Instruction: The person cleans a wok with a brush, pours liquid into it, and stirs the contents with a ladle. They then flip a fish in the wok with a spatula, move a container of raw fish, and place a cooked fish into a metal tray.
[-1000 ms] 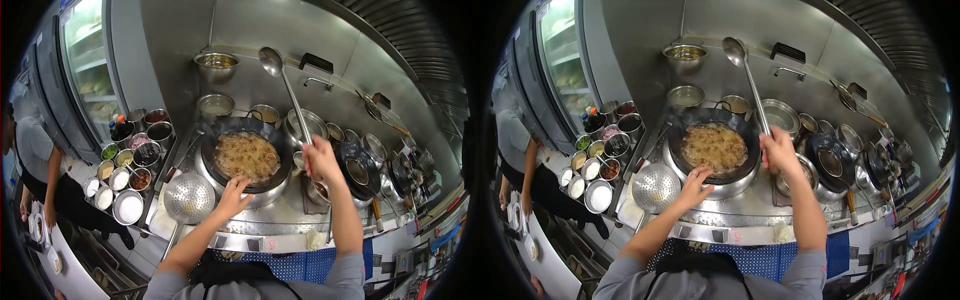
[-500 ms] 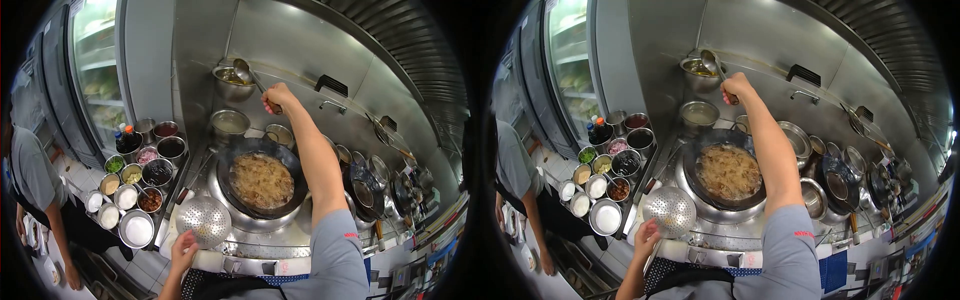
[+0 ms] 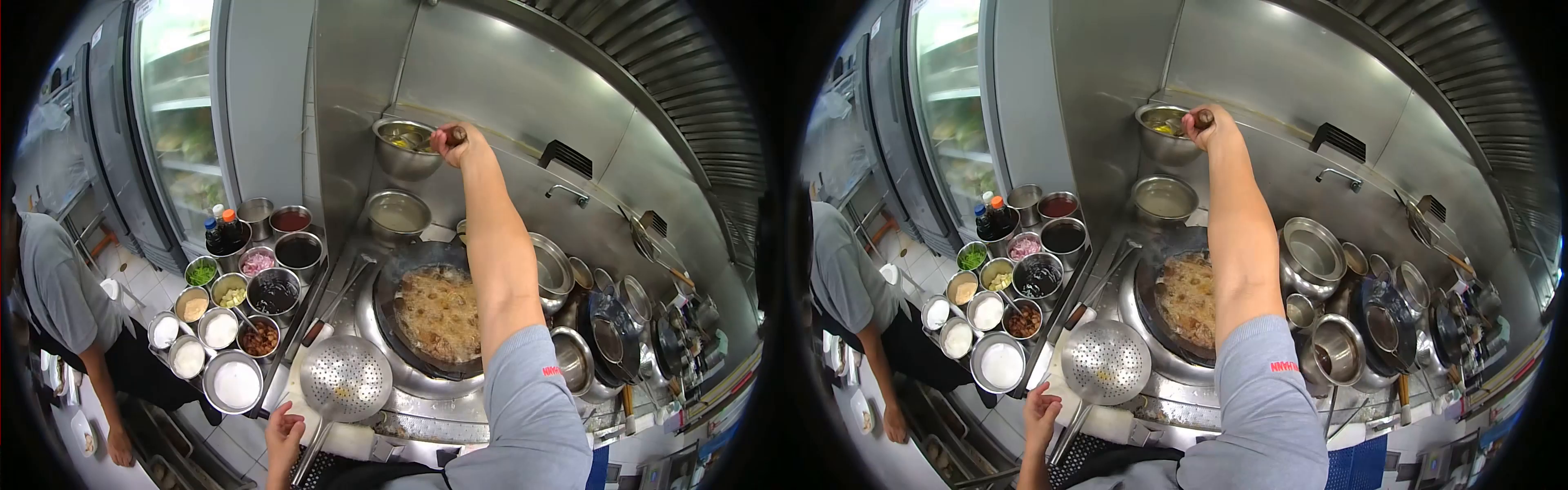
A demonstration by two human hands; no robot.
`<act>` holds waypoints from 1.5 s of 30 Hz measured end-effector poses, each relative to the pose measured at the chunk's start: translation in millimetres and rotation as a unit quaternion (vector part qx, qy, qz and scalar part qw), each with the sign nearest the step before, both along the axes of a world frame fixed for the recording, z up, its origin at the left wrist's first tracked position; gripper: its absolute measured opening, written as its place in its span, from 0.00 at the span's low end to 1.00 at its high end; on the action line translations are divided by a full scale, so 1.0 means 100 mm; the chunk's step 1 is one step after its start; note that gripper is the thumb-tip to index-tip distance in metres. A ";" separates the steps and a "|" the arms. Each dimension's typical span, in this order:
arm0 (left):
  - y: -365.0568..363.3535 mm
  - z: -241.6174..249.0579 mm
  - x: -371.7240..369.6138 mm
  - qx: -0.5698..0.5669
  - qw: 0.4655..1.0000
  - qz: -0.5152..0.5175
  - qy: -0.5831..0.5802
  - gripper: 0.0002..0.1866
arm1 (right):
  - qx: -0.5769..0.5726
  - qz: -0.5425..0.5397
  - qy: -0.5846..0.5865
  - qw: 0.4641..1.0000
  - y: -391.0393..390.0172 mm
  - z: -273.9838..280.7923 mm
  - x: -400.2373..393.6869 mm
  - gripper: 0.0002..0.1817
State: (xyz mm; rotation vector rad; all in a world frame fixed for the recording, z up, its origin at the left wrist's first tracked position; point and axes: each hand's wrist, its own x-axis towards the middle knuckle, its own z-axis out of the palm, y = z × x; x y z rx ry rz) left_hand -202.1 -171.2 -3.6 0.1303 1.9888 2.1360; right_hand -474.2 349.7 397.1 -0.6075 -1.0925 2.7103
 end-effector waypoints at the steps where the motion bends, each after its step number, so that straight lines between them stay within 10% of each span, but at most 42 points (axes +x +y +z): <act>1: 0.00 0.06 0.04 0.001 1.000 0.008 0.000 0.28 | -0.034 -0.025 0.020 0.999 -0.02 0.01 0.01 0.07; 21: 0.46 0.70 0.62 0.002 0.983 -0.172 -0.060 0.22 | -0.289 -0.102 0.185 0.934 0.58 0.34 0.82 0.13; 32: 1.15 0.82 1.05 -0.042 0.870 -0.481 -0.101 0.23 | -0.239 -0.285 0.329 0.868 0.74 0.14 3.38 0.07; 45: 1.90 0.50 1.48 -0.093 0.770 -0.627 -0.072 0.22 | -0.086 -0.446 0.227 0.861 1.93 -1.60 6.60 0.07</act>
